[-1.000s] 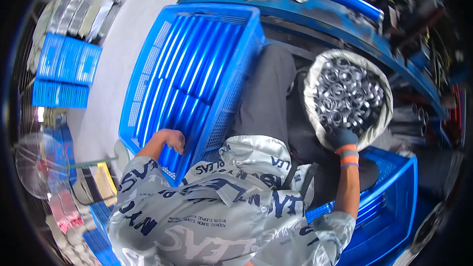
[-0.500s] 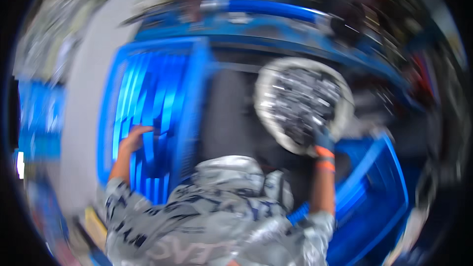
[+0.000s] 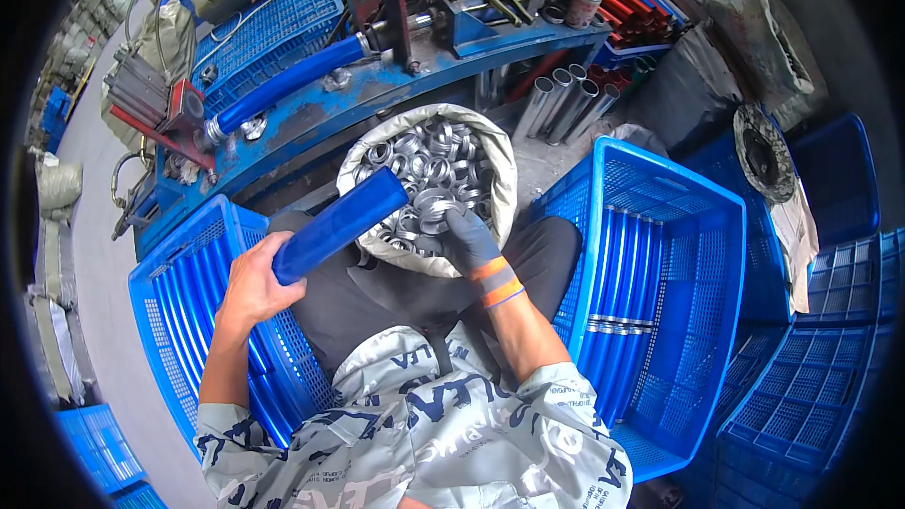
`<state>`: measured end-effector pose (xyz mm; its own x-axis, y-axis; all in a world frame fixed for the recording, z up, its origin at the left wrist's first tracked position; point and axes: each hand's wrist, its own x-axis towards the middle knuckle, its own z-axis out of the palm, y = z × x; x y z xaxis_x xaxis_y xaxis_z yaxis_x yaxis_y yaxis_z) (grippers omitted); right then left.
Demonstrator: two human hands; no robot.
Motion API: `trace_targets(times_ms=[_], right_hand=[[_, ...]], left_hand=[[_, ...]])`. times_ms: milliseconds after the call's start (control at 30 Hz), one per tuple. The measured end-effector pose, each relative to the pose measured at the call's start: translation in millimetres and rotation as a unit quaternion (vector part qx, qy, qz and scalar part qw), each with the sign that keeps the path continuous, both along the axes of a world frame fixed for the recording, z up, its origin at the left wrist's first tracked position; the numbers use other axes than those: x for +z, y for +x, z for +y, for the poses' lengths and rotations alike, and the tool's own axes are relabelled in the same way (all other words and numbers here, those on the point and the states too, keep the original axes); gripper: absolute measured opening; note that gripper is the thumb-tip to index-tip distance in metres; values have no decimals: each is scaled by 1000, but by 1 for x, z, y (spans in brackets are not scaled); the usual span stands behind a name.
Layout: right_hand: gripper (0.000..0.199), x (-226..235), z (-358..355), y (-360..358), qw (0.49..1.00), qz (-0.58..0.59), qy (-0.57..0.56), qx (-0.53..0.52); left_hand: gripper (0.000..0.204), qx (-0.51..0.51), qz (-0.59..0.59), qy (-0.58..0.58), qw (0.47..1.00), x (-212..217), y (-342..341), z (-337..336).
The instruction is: Assembling blue metal tubes by manually attaching metal caps to the ends and organizing them into a crate.
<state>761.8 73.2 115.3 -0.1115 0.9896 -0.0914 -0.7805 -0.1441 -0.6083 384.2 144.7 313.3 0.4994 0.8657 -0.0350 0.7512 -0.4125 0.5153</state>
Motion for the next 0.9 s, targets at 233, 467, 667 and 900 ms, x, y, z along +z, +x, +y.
trace_targets(times_ms=[233, 467, 667, 900], right_hand=[[64, 45, 3, -17, 999, -1, 39, -28], [70, 75, 8, -23, 980, -153, 92, -86], [78, 105, 1, -17, 982, -172, 74, -13], [65, 102, 7, -11, 939, -330, 96, -19]], left_hand=[[60, -24, 33, 31, 999, 28, -5, 2], [61, -35, 72, 32, 996, 51, 0, 2], [62, -44, 77, 40, 995, 52, -1, 0], [65, -37, 101, 71, 992, 41, 2, 2]])
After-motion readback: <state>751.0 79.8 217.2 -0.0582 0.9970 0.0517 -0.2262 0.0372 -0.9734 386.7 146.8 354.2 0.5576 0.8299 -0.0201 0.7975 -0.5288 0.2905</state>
